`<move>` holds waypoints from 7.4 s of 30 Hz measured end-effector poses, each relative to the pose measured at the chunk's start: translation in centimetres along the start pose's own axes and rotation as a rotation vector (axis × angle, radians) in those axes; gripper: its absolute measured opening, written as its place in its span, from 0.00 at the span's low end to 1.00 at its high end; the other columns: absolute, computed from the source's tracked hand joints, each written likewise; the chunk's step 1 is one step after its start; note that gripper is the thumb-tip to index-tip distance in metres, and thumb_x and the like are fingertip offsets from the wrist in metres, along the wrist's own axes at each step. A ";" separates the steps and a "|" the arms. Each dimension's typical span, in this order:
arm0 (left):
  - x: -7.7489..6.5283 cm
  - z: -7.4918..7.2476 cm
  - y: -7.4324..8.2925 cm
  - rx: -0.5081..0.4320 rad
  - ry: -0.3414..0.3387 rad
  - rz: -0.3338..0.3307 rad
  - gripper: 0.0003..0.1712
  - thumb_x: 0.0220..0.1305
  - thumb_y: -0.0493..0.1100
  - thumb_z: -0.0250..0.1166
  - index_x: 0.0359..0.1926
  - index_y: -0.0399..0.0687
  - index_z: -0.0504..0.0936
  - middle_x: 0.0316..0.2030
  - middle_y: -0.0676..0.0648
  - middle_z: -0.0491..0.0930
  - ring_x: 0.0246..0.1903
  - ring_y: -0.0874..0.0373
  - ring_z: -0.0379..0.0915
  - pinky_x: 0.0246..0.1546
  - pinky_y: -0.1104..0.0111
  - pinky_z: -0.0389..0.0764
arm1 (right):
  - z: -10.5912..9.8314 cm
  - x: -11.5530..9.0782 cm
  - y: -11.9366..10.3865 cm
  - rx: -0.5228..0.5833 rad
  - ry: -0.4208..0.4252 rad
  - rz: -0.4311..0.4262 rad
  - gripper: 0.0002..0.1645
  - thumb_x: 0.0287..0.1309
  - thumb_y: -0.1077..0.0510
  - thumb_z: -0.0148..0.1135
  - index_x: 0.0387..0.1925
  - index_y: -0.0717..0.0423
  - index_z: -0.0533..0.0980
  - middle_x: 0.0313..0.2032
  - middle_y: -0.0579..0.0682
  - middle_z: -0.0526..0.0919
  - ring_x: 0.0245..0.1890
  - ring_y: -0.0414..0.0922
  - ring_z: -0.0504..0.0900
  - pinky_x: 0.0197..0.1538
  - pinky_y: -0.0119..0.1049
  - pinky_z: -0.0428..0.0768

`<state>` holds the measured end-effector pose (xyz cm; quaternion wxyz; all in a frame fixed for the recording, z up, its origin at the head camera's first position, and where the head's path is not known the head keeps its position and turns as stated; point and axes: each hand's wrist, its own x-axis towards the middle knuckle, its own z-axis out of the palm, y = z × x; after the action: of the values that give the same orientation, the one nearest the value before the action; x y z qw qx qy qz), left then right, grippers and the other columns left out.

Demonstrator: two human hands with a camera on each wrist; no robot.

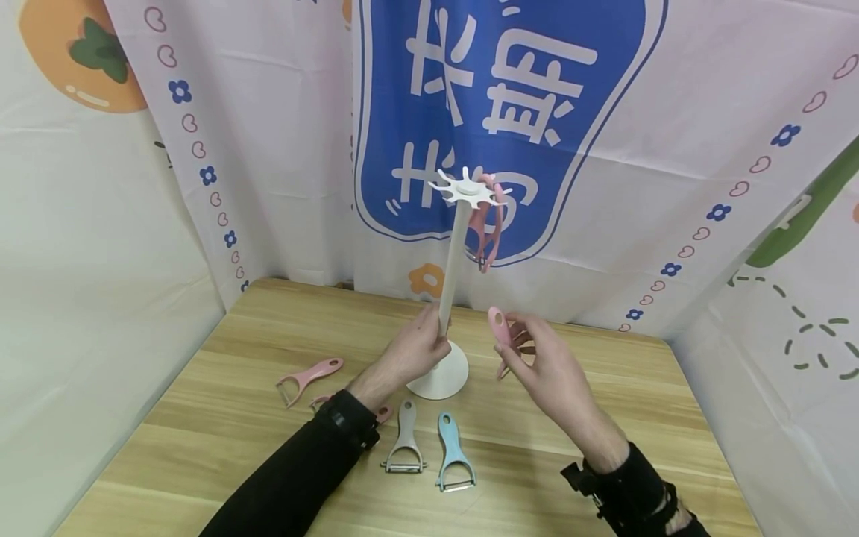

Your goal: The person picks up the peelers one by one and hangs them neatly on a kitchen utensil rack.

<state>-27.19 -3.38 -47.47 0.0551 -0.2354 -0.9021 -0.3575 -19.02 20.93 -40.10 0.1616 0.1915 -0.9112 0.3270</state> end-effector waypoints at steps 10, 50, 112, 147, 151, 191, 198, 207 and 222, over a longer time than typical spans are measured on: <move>0.0 0.0 0.1 0.007 0.002 0.001 0.27 0.66 0.36 0.60 0.65 0.43 0.67 0.47 0.49 0.72 0.44 0.58 0.77 0.44 0.65 0.84 | -0.8 0.3 -0.8 0.031 0.103 -0.032 0.31 0.65 0.53 0.70 0.67 0.54 0.72 0.48 0.45 0.80 0.48 0.40 0.81 0.49 0.40 0.86; 0.0 0.2 -0.2 0.017 0.006 0.007 0.33 0.66 0.35 0.60 0.70 0.42 0.63 0.48 0.50 0.72 0.44 0.58 0.77 0.42 0.67 0.84 | -4.0 3.7 -4.2 0.183 0.370 -0.129 0.33 0.64 0.58 0.70 0.70 0.47 0.74 0.51 0.50 0.81 0.50 0.44 0.81 0.51 0.42 0.86; -0.1 0.1 -0.1 -0.023 0.006 0.011 0.19 0.67 0.34 0.62 0.56 0.47 0.69 0.44 0.51 0.71 0.41 0.59 0.76 0.38 0.68 0.83 | -4.0 8.8 -7.6 0.207 0.338 -0.118 0.32 0.66 0.52 0.69 0.70 0.49 0.73 0.54 0.50 0.80 0.49 0.41 0.81 0.51 0.40 0.86; 0.1 0.5 -0.5 0.060 0.033 0.038 0.21 0.65 0.36 0.62 0.58 0.45 0.71 0.44 0.51 0.72 0.41 0.60 0.75 0.40 0.69 0.82 | -3.2 4.5 -5.8 0.245 0.258 -0.045 0.28 0.67 0.49 0.68 0.65 0.49 0.75 0.52 0.48 0.79 0.52 0.43 0.81 0.55 0.43 0.85; 0.1 0.5 -0.5 0.056 0.033 0.041 0.20 0.65 0.35 0.62 0.57 0.45 0.71 0.44 0.51 0.72 0.41 0.59 0.75 0.40 0.68 0.83 | -2.8 3.9 -5.3 0.241 0.243 -0.038 0.26 0.67 0.49 0.68 0.64 0.48 0.76 0.52 0.48 0.79 0.52 0.44 0.81 0.55 0.43 0.84; 0.1 0.3 -0.3 0.023 0.011 0.001 0.23 0.65 0.35 0.61 0.60 0.45 0.69 0.45 0.50 0.72 0.40 0.59 0.76 0.38 0.68 0.83 | 2.6 -0.8 -1.6 0.015 -0.091 0.020 0.29 0.65 0.48 0.69 0.65 0.51 0.74 0.54 0.47 0.80 0.53 0.41 0.79 0.53 0.40 0.83; 0.1 0.3 -0.4 0.015 0.014 0.010 0.23 0.65 0.35 0.61 0.60 0.45 0.68 0.45 0.51 0.71 0.39 0.59 0.75 0.38 0.67 0.83 | 3.7 -1.4 -1.4 -0.038 -0.152 0.020 0.30 0.65 0.47 0.69 0.66 0.50 0.74 0.54 0.46 0.80 0.53 0.41 0.79 0.52 0.39 0.83; 0.0 0.3 -0.2 0.028 0.016 0.010 0.24 0.65 0.35 0.61 0.60 0.45 0.68 0.44 0.51 0.71 0.39 0.59 0.75 0.38 0.67 0.82 | 5.0 -2.4 -1.0 -0.111 -0.199 -0.007 0.31 0.64 0.47 0.69 0.66 0.50 0.74 0.52 0.45 0.81 0.51 0.41 0.80 0.49 0.37 0.83; 0.0 0.4 -0.3 0.068 0.020 0.016 0.24 0.66 0.35 0.62 0.61 0.44 0.69 0.43 0.51 0.71 0.39 0.60 0.75 0.37 0.68 0.83 | 7.3 -4.0 -0.5 -0.220 -0.367 -0.016 0.37 0.63 0.40 0.68 0.68 0.51 0.73 0.58 0.49 0.81 0.52 0.44 0.81 0.50 0.41 0.84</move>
<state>-27.28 -3.30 -47.89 0.0749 -0.2372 -0.9111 -0.3287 -16.53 16.69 -46.87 0.0156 0.2361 -0.9540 0.1841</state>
